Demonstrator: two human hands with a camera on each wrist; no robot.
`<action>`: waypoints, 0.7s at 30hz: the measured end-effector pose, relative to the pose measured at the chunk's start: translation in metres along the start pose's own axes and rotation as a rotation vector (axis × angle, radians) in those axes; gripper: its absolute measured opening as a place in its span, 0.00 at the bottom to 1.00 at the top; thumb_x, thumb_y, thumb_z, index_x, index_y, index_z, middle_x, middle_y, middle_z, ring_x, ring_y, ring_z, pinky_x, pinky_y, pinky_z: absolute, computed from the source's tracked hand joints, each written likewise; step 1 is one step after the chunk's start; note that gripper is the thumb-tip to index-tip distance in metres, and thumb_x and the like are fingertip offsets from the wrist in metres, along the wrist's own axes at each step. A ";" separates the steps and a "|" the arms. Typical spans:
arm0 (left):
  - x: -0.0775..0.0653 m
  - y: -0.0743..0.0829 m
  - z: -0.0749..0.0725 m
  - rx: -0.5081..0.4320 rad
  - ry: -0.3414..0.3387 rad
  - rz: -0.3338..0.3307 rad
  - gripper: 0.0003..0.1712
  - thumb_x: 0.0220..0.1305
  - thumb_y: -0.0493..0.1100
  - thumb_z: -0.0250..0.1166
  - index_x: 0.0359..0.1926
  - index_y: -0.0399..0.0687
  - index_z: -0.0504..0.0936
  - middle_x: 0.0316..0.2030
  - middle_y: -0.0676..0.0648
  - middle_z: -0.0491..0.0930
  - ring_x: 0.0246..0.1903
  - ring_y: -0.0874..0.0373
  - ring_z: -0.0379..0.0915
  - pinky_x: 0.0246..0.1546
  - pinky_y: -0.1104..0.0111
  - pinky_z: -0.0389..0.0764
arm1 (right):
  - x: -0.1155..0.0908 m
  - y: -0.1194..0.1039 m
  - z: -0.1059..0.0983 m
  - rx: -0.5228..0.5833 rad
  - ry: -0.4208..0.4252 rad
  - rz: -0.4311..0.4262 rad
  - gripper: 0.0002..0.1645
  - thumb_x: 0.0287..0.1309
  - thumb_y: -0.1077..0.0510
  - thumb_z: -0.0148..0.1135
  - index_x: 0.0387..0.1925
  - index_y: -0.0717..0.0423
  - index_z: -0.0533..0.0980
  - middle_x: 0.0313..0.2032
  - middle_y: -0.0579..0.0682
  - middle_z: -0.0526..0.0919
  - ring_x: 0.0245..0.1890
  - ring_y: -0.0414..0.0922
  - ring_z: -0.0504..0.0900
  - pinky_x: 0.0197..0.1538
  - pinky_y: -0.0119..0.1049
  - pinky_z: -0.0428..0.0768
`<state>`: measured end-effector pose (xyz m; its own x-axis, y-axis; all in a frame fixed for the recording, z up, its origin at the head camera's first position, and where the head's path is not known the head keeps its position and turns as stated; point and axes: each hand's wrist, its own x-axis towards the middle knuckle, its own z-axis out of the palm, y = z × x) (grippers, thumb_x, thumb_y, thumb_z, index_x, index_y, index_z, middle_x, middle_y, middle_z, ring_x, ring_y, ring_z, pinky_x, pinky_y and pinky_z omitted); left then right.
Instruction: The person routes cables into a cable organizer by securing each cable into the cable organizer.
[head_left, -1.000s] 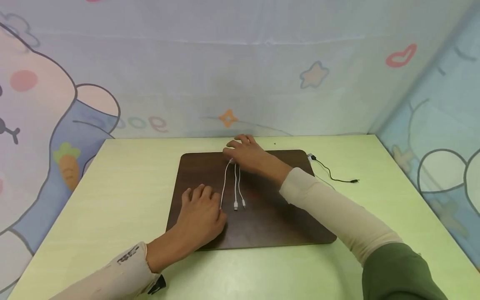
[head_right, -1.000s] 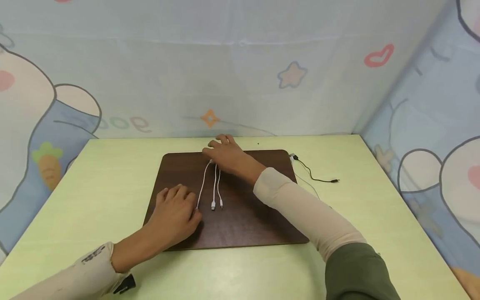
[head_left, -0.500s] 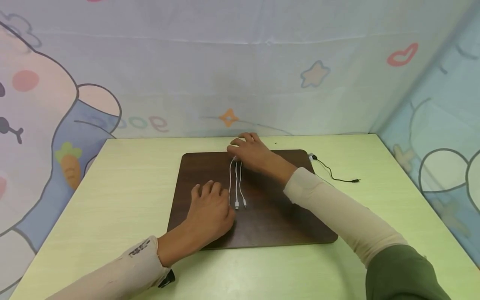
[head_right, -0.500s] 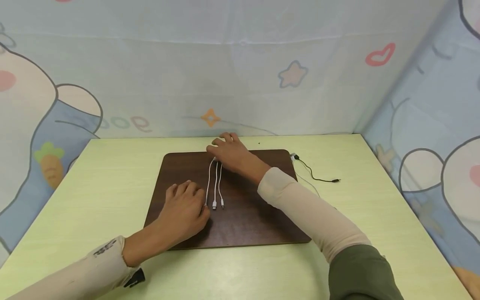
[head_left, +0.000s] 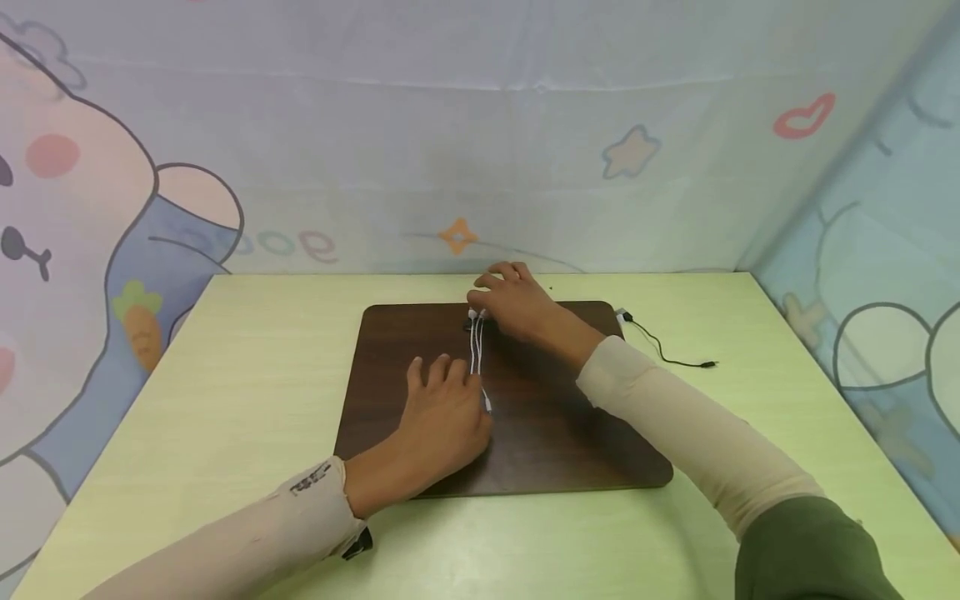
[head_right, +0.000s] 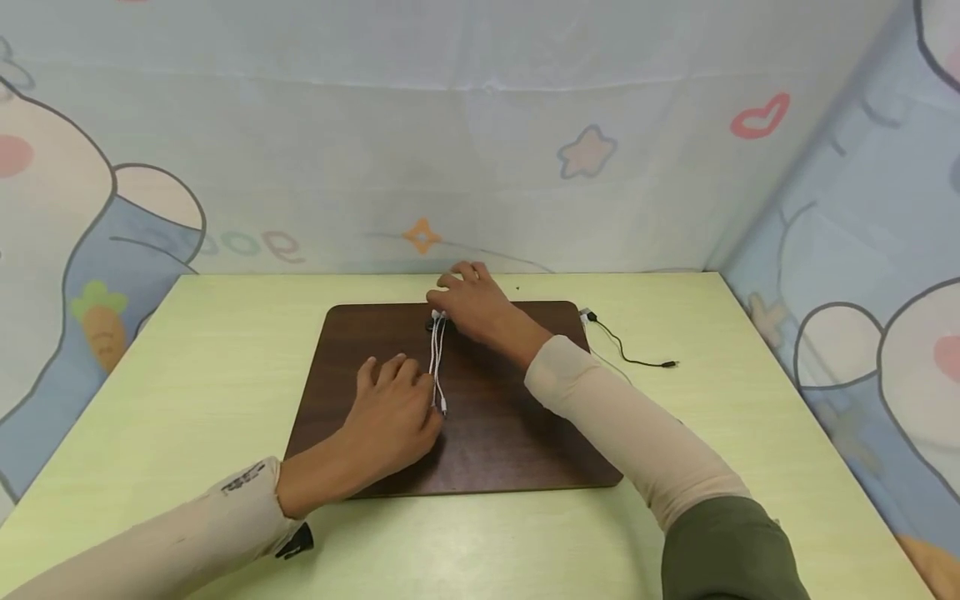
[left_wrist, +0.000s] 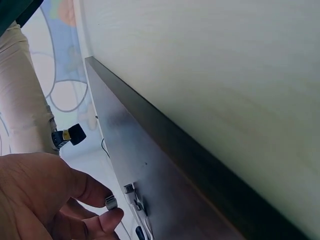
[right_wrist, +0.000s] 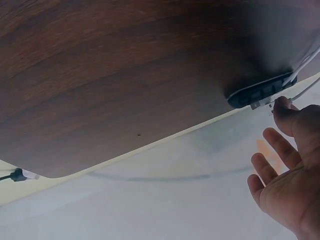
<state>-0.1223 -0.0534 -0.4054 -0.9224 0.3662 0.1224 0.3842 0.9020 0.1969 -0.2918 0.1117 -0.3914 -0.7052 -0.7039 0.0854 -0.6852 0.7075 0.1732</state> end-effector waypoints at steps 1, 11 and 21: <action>0.001 0.001 0.000 0.000 -0.001 0.001 0.17 0.76 0.47 0.69 0.56 0.39 0.88 0.62 0.33 0.82 0.77 0.28 0.70 0.79 0.25 0.61 | 0.000 0.001 0.001 0.006 -0.001 0.004 0.13 0.80 0.55 0.68 0.61 0.46 0.84 0.74 0.54 0.83 0.81 0.61 0.73 0.80 0.63 0.72; 0.013 0.012 0.001 -0.004 -0.029 0.038 0.18 0.75 0.46 0.68 0.58 0.41 0.89 0.64 0.33 0.81 0.77 0.29 0.68 0.80 0.27 0.59 | -0.006 0.008 0.007 -0.045 0.049 0.010 0.14 0.76 0.56 0.73 0.59 0.44 0.87 0.68 0.50 0.89 0.77 0.59 0.77 0.78 0.61 0.74; 0.030 0.008 0.035 -0.008 0.014 0.078 0.17 0.69 0.47 0.68 0.53 0.42 0.89 0.61 0.34 0.81 0.76 0.27 0.68 0.79 0.26 0.58 | -0.013 0.012 0.008 -0.122 0.112 -0.016 0.13 0.73 0.57 0.76 0.55 0.42 0.91 0.64 0.49 0.90 0.72 0.56 0.80 0.75 0.60 0.78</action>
<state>-0.1482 -0.0271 -0.4337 -0.8892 0.4320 0.1508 0.4551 0.8691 0.1938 -0.2924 0.1294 -0.3986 -0.6649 -0.7226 0.1890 -0.6644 0.6878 0.2925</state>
